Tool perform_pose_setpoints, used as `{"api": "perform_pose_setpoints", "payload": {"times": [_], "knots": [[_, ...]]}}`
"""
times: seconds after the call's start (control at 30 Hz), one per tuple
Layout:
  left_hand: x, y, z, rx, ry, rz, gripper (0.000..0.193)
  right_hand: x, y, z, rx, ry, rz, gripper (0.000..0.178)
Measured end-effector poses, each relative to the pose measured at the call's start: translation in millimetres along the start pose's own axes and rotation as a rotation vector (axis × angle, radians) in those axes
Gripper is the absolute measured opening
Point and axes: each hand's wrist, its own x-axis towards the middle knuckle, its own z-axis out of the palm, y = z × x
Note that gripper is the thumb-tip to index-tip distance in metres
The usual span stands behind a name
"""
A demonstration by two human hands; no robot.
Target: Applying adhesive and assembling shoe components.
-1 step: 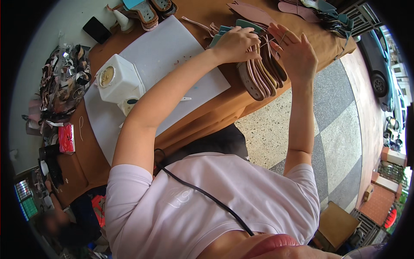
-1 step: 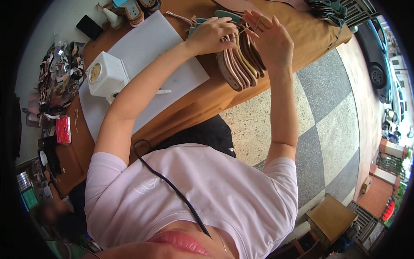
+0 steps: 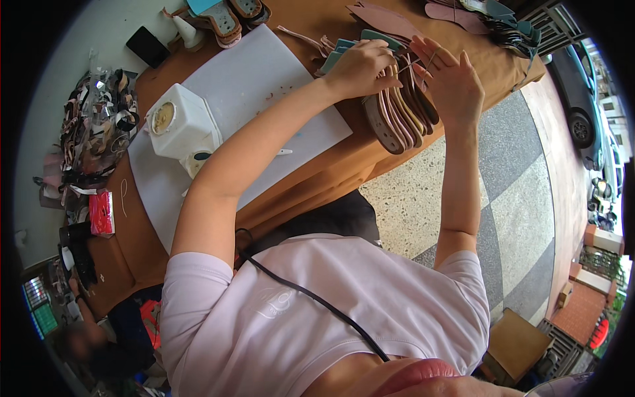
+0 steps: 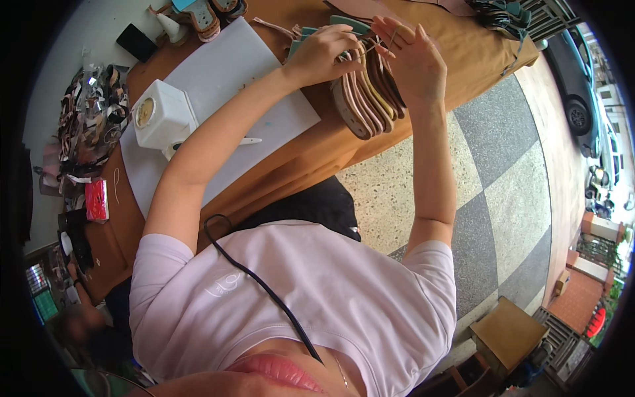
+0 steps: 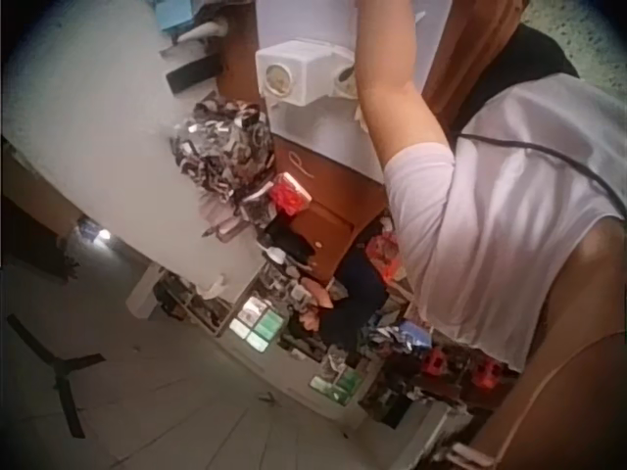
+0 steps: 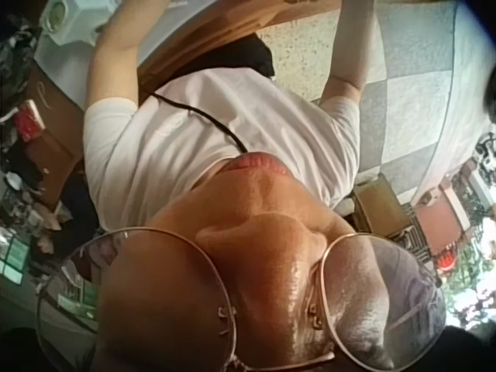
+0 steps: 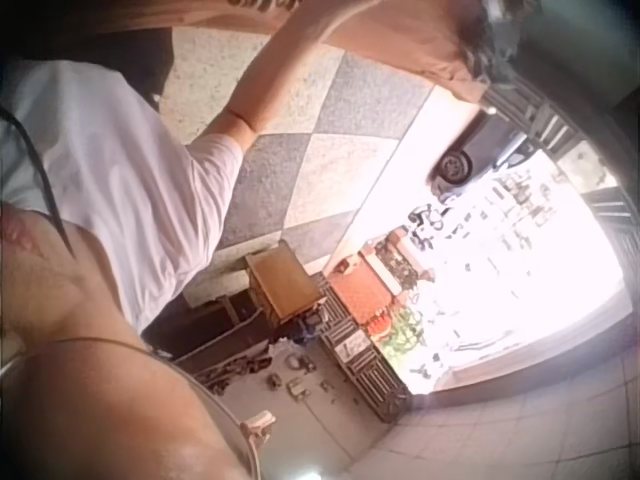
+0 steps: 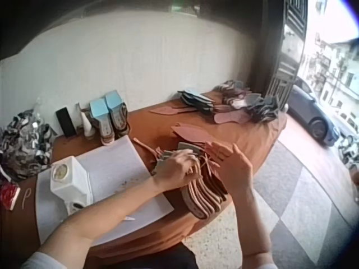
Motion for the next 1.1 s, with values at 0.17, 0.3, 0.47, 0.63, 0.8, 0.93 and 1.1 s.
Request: {"api": "perform_pose_setpoints", "payload": {"times": [0.17,0.3,0.47,0.63,0.8,0.93,1.1], "knots": [[6.9,30.0,-4.4,-0.034,0.132,0.017,0.015,-1.0,7.8,7.1,-0.208,-0.002,-0.064,0.054],[2.2,27.7,4.7,-0.191,0.028,-0.148,0.015,-2.9,13.3,-0.6,-0.267,-0.048,-0.095,0.062],[0.4,15.8,2.5,-0.206,-0.008,-0.102,0.014,-9.4,25.8,-8.7,-0.378,0.125,-0.195,0.059],[20.4,-41.7,-38.8,-0.315,0.558,-0.719,0.012,-19.7,46.5,3.3,-0.685,0.193,-0.203,0.053],[-2.2,-128.2,-64.8,0.048,0.66,-1.191,0.043,-27.1,59.6,2.7,-0.82,0.169,-0.302,0.049],[-19.0,-202.4,-67.5,0.027,0.492,-1.418,0.067,-31.2,65.4,11.4,-0.766,0.098,-0.323,0.055],[-1.2,-225.7,-80.3,0.184,0.601,-1.654,0.057,-32.2,70.7,4.0,-0.595,0.081,-0.307,0.06]]}}
